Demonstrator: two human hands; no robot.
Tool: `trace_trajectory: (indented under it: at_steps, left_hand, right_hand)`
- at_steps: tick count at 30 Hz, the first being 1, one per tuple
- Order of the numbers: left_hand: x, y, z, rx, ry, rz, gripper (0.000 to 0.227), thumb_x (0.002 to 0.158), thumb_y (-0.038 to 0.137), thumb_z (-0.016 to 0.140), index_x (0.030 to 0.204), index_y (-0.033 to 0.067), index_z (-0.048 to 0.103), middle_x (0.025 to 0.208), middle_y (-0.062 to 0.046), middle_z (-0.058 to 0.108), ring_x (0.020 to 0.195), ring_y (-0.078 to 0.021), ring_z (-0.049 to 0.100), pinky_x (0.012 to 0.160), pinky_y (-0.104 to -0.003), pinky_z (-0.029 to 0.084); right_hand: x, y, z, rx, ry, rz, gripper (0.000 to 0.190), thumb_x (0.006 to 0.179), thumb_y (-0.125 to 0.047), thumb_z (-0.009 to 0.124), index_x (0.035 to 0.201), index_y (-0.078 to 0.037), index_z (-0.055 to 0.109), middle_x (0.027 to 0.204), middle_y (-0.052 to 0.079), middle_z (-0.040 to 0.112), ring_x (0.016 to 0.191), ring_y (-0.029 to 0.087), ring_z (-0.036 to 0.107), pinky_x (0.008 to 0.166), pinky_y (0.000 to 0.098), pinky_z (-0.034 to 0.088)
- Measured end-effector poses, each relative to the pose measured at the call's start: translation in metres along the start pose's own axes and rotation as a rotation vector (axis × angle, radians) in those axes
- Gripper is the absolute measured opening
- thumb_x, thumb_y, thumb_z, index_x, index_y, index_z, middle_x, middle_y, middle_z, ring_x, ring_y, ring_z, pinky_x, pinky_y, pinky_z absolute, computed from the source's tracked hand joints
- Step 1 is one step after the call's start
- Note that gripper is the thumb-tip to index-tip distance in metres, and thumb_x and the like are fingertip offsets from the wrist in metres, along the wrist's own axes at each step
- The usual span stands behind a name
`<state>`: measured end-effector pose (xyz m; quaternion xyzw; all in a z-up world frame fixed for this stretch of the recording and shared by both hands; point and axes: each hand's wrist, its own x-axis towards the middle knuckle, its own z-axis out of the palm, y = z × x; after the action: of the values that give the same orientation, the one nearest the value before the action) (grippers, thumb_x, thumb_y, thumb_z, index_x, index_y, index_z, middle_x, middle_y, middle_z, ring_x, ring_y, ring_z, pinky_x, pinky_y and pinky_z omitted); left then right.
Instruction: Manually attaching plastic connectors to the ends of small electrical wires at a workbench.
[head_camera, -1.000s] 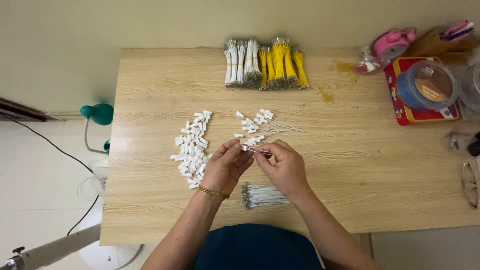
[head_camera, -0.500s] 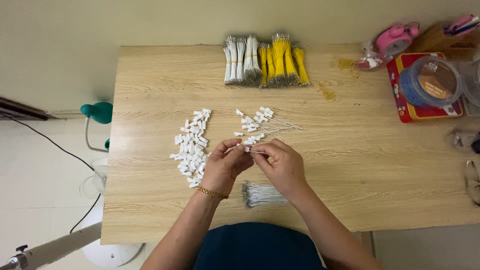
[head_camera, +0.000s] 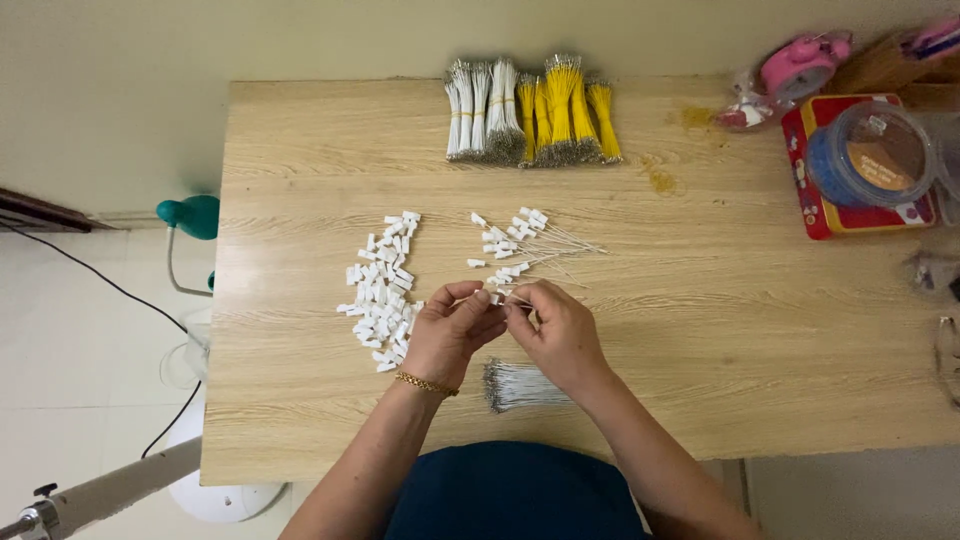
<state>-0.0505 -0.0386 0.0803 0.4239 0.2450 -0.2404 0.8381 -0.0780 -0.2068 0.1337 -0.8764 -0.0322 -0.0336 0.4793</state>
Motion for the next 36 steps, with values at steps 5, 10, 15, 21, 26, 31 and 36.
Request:
trace_trajectory:
  at_steps: [5,10,15,21,26,31,36]
  left_hand:
    - [0.009,-0.011,-0.004,-0.04,0.015,-0.003,0.023,0.091,0.01,0.076,0.11,0.0057,0.064,0.095,-0.02,0.077,0.088,-0.0355,0.078,0.085,-0.051,0.064]
    - [0.01,-0.02,-0.005,-0.043,0.077,-0.02,0.022,0.092,0.009,0.075,0.11,0.0065,0.062,0.094,-0.017,0.077,0.086,-0.0324,0.078,0.084,-0.049,0.064]
    - [0.024,-0.058,-0.037,-0.038,0.138,-0.091,0.023,0.094,0.01,0.073,0.112,0.0048,0.059,0.097,-0.018,0.075,0.086,-0.0316,0.077,0.083,-0.045,0.064]
    - [0.037,-0.017,-0.055,1.218,0.194,0.373,0.038,0.091,0.02,0.073,0.128,0.0156,0.066,0.118,-0.014,0.074,0.093,-0.0351,0.076,0.077,-0.048,0.063]
    - [0.073,-0.02,-0.098,2.025,0.418,0.712,0.021,0.083,0.047,0.071,0.099,0.0331,0.074,0.093,0.006,0.069,0.095,-0.0198,0.066,0.087,-0.041,0.048]
    - [0.086,-0.032,-0.109,2.081,0.446,0.666,0.024,0.087,0.041,0.06,0.085,0.0232,0.076,0.088,0.0,0.07,0.095,-0.0252,0.066,0.088,-0.045,0.046]
    - [0.08,-0.023,-0.104,2.127,0.391,0.532,0.023,0.085,0.044,0.065,0.091,0.0257,0.078,0.097,0.001,0.071,0.102,-0.024,0.065,0.093,-0.043,0.045]
  right_hand:
    - [0.003,0.011,0.007,-0.079,0.008,-0.037,0.004,0.093,-0.015,0.069,0.095,-0.014,0.071,0.079,0.007,0.071,0.08,0.028,0.074,0.071,0.0386,0.057]
    - [0.004,0.023,0.012,-0.073,-0.046,-0.006,0.004,0.094,-0.016,0.068,0.093,-0.014,0.071,0.075,0.008,0.069,0.077,0.03,0.073,0.07,0.0399,0.056]
    - [-0.006,0.058,0.03,-0.098,-0.149,0.035,0.005,0.093,-0.015,0.07,0.093,-0.011,0.072,0.078,0.013,0.072,0.082,0.036,0.073,0.073,0.0438,0.057]
    - [0.005,0.094,0.04,-0.102,-0.105,0.152,0.013,0.096,-0.014,0.061,0.104,-0.009,0.071,0.088,0.022,0.069,0.092,0.044,0.069,0.078,0.0513,0.053]
    - [0.015,0.141,0.04,-0.163,-0.085,0.069,0.023,0.095,-0.004,0.061,0.112,-0.01,0.075,0.095,0.017,0.074,0.095,0.039,0.071,0.085,0.0465,0.055]
    - [0.013,0.096,0.023,-0.166,-0.027,0.155,0.023,0.097,-0.009,0.061,0.116,-0.012,0.074,0.098,0.016,0.075,0.099,0.037,0.071,0.088,0.0465,0.055]
    - [0.006,0.069,0.01,-0.117,-0.085,0.287,0.018,0.106,-0.024,0.053,0.118,-0.014,0.061,0.101,0.021,0.073,0.1,0.044,0.071,0.085,0.0524,0.055]
